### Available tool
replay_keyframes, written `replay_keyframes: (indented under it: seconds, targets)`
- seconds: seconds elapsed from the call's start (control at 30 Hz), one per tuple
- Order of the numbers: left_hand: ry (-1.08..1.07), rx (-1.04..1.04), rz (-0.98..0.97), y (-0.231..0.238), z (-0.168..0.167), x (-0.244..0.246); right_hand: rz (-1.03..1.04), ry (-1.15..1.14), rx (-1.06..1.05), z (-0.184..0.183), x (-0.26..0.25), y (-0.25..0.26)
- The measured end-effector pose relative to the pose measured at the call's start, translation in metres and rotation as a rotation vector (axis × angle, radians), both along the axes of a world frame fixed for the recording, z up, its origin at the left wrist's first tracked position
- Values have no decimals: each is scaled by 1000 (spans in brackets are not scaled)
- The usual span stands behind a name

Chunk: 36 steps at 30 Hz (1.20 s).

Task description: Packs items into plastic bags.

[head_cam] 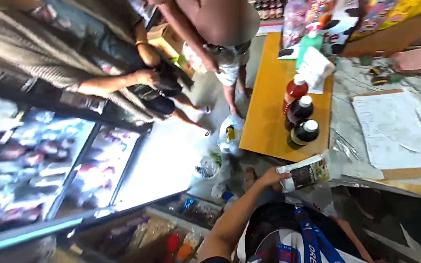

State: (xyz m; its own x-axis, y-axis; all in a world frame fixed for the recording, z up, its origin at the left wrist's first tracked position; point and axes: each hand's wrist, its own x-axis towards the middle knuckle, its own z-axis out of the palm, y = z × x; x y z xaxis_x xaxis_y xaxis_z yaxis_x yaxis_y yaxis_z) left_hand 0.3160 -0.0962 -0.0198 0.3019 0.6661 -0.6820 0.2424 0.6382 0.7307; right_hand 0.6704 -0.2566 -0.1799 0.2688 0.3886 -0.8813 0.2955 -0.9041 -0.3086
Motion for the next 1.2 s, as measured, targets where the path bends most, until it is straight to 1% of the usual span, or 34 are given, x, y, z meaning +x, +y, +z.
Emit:
replay_keyframes:
  seconds: [0.1,0.2,0.27,0.33,0.4,0.47,0.57,0.63,0.77,0.9,0.97,1.03,1.1,1.17,1.2]
  targets:
    - [177,83,-13,-20,19,-68,133,8,-33,28,-13,42]
    - [366,44,85,-49,26,-132,170,16,-83,42,-29,80]
    - [468,-20,238,-70,23,-167,212,26,-114,40,-40,98]
    - [547,-108,462,-85,17,-192,263,34,-135,33,-48,110]
    - [583,-181,695,-91,4,-213,309,30,-141,24,-58,115]
    - [551,-209,900,-89,-7,-231,335,28,-146,23,-73,121]
    - [434,-225,1165,-80,-18,-258,342,28,-139,33,-97,129]
    - [387,-250,1275,-77,-30,-280,348,17,-144,41,-112,132]
    - [389,-366,1358,-83,-71,-322,376,-9,-184,39,-127,139]
    - [480,-529,1286,-94,-105,-353,383,-33,-234,35,-153,145]
    - [479,-601,1282,-105,-126,-364,444,-57,-228,37,-169,153]
    - [422,-650,1354,-114,-147,-374,540,-55,-227,32,-180,163]
    - [379,-662,1396,-119,-163,-381,658,-70,-270,33,-194,176]
    - [357,-645,1341,-124,-181,-389,727,-86,-315,30,-205,184]
    - [356,-633,1280,-125,-189,-394,744,-87,-326,25,-207,187]
